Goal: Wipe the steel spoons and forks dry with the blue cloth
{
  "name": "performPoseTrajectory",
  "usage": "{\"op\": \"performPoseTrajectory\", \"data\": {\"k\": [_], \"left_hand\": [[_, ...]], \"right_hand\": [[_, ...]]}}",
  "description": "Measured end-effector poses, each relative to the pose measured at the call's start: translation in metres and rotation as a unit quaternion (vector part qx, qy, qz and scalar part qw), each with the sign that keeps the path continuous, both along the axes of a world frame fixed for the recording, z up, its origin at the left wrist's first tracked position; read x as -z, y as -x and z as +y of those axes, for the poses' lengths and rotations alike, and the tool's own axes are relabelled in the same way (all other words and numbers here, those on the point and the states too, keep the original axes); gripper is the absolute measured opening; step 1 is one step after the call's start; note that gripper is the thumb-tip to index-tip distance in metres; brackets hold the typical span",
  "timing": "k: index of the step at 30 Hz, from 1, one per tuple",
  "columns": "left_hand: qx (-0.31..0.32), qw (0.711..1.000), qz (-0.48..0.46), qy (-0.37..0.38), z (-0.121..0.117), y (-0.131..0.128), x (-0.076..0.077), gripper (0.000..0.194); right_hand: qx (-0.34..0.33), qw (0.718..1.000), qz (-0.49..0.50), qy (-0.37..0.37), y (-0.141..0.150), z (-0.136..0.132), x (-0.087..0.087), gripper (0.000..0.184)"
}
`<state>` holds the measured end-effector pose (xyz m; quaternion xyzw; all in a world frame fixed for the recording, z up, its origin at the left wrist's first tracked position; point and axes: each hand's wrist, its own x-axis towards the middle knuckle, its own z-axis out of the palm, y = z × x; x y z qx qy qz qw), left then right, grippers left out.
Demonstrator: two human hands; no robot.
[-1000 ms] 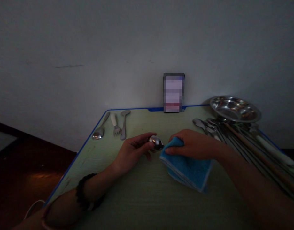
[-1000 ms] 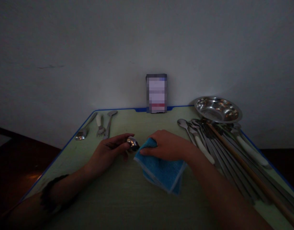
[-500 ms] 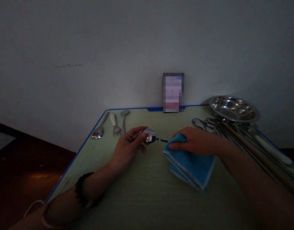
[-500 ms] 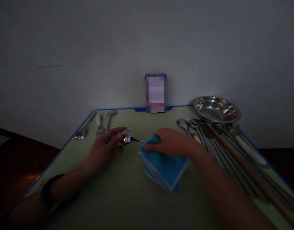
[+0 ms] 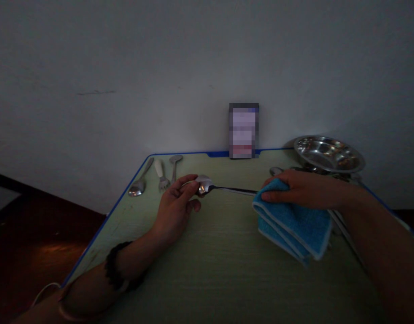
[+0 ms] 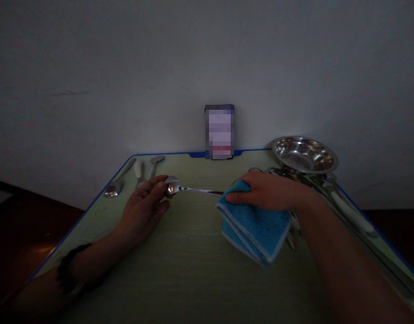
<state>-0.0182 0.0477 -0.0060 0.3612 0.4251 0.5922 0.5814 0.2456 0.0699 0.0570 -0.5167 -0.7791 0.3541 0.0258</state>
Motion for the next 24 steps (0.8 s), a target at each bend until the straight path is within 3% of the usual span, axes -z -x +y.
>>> {"op": "performPoseTrajectory", "data": {"k": [5, 14, 19, 24], "left_hand": [[0.035, 0.999, 0.013, 0.008, 0.0, 0.002, 0.001, 0.027], [0.107, 0.992, 0.055, -0.026, -0.003, 0.001, 0.003, 0.02], [0.193, 0.976, 0.08, -0.068, -0.005, 0.002, 0.008, 0.014], [0.193, 0.968, 0.095, -0.129, -0.002, 0.003, 0.01, 0.014]], "right_hand": [[-0.029, 0.999, -0.033, 0.013, 0.001, 0.0, -0.001, 0.048], [-0.06, 0.998, -0.005, -0.011, 0.011, -0.002, -0.001, 0.041], [-0.087, 0.996, -0.007, 0.001, 0.023, -0.007, -0.003, 0.042], [-0.069, 0.997, -0.026, 0.019, 0.025, -0.008, -0.006, 0.044]]}}
